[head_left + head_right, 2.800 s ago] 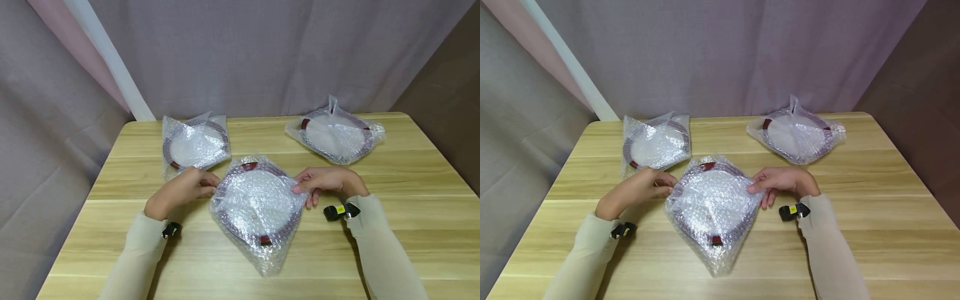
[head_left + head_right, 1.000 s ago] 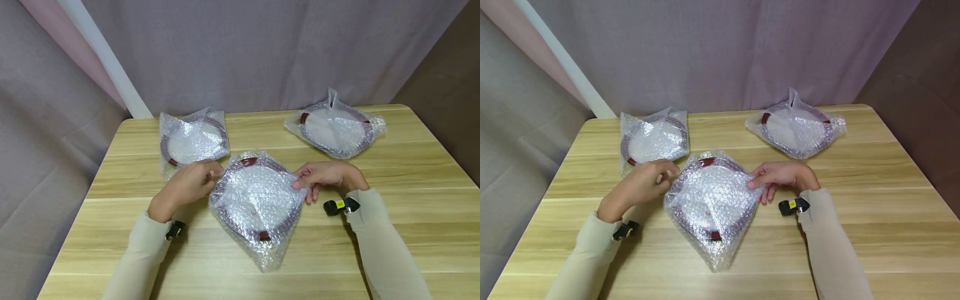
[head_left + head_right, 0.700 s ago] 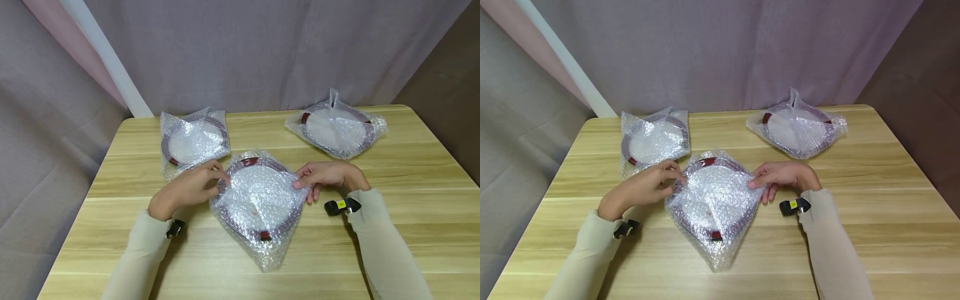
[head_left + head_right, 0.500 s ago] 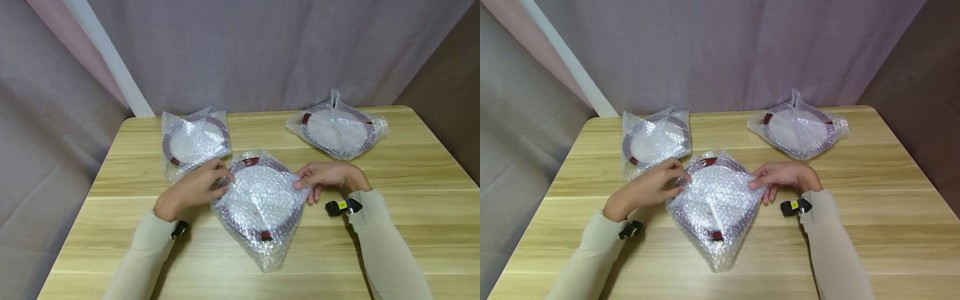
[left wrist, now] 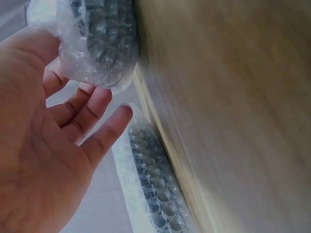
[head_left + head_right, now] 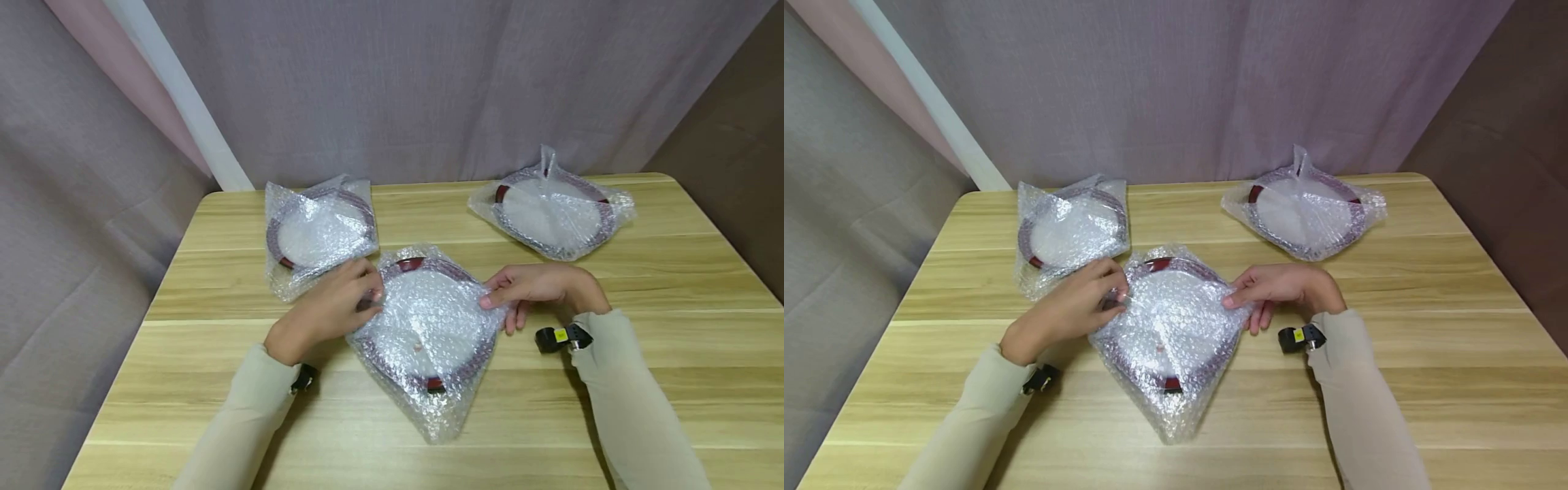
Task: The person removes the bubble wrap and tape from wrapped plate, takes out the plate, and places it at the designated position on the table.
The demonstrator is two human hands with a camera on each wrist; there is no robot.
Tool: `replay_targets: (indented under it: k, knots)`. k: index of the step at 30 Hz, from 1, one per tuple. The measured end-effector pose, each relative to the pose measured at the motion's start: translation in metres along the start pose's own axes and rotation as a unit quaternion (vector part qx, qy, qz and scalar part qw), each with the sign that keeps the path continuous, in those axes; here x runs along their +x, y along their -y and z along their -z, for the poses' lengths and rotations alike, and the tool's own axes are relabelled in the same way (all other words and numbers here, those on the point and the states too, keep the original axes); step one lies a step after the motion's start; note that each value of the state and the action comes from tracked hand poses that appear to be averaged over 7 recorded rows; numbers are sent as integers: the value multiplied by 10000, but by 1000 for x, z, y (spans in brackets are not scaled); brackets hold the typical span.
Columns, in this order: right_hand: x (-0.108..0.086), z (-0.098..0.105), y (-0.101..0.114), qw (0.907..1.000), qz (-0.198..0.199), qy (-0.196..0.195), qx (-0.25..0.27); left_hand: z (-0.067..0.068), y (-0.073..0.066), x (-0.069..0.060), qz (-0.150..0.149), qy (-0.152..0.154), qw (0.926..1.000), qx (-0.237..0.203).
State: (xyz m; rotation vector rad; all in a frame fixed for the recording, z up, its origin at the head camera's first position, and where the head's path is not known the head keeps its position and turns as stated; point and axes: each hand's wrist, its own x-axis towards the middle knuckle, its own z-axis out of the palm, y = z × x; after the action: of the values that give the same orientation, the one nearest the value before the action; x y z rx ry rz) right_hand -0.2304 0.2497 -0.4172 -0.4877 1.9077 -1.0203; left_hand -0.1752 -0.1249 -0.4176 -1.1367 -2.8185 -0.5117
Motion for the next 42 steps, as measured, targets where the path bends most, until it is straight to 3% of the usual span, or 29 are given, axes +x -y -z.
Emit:
replay_targets:
  k: [3, 6, 8, 10, 19, 23, 28, 42]
  knots:
    - [-12, -5, 20, 9915, 172, -740, -1058, 0, -1, 3, -10, -54, 9999, -149]
    - [-20, -12, 40, 9664, 596, -1470, -2021, 0, -3, 5, 28, -64, 9996, -260]
    - [-20, -18, 51, 9508, 893, -1667, -2455, 0, -3, 5, 44, -86, 9995, -291]
    - [-18, -24, 60, 9475, 1088, -1601, -2544, 0, -3, 5, 73, -115, 9995, -299]
    - [11, -42, 64, 9547, 2064, -837, -1975, 0, -6, 3, 130, -274, 9994, -149]
    - [20, -45, 59, 9550, 2261, -867, -1711, 0, -7, 3, 121, -336, 9994, -40]
    - [25, -45, 57, 9583, 2286, -989, -1404, -1, -7, 3, 170, -416, 9990, -48]
    - [43, -48, 51, 9753, 1786, -822, -1004, -2, -9, 2, 361, -481, 9981, 153]
